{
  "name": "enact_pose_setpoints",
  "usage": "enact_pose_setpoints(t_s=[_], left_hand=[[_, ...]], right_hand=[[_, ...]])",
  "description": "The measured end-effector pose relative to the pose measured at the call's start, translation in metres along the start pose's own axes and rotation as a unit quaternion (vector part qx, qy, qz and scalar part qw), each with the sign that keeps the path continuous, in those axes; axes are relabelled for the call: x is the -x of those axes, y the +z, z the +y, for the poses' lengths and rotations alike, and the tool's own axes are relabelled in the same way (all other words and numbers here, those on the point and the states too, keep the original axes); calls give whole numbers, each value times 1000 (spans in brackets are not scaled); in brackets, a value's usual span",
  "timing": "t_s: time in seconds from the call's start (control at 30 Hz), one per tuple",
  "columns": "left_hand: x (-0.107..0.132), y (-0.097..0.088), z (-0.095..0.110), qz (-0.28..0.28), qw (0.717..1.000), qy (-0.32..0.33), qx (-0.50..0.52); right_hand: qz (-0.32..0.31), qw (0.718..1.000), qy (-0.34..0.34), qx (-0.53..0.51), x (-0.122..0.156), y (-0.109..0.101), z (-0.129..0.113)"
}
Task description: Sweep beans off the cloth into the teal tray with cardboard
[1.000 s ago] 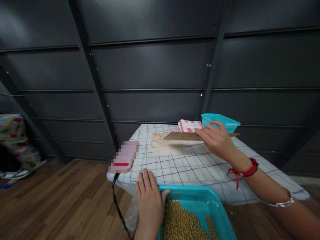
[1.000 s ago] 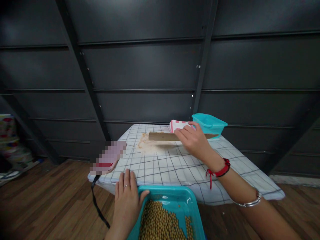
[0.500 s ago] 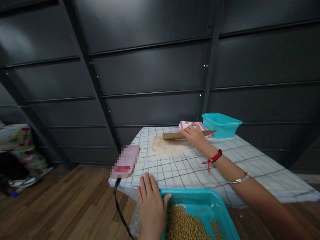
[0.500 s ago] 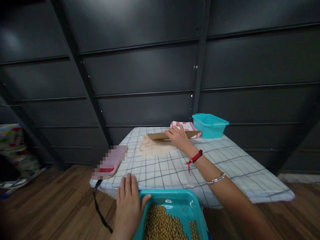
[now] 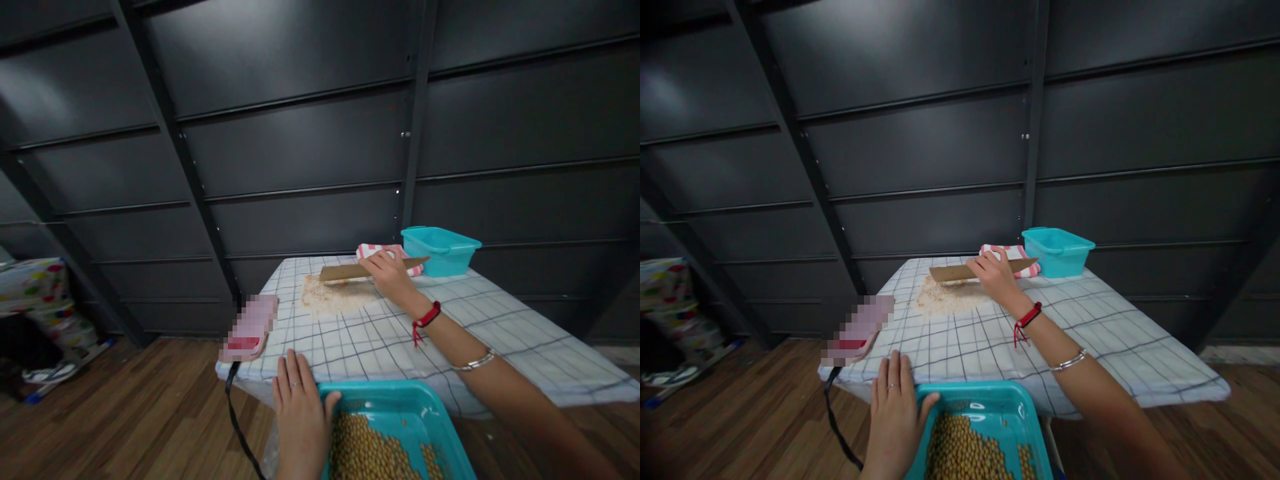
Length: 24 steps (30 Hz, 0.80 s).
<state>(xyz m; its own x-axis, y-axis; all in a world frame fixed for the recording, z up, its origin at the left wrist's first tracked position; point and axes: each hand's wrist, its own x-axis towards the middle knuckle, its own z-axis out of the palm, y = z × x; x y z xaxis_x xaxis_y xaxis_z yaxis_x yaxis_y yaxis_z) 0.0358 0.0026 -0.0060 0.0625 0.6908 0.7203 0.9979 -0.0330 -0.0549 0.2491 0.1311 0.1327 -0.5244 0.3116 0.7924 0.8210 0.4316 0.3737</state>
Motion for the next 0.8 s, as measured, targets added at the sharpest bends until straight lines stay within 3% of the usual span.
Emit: enact_pose_setpoints(t_s=[0.17, 0.5, 0.8], left_hand=[[-1, -1, 1, -10, 1000, -3, 5], [1, 3, 0, -4, 1000, -6, 20], [1, 4, 0, 19, 1000, 6, 19]], right_hand=[[-9, 1000, -23, -9, -3, 9, -12], [21, 999, 21, -21, 4, -3, 14], [10, 1000, -11, -15, -3, 9, -14]])
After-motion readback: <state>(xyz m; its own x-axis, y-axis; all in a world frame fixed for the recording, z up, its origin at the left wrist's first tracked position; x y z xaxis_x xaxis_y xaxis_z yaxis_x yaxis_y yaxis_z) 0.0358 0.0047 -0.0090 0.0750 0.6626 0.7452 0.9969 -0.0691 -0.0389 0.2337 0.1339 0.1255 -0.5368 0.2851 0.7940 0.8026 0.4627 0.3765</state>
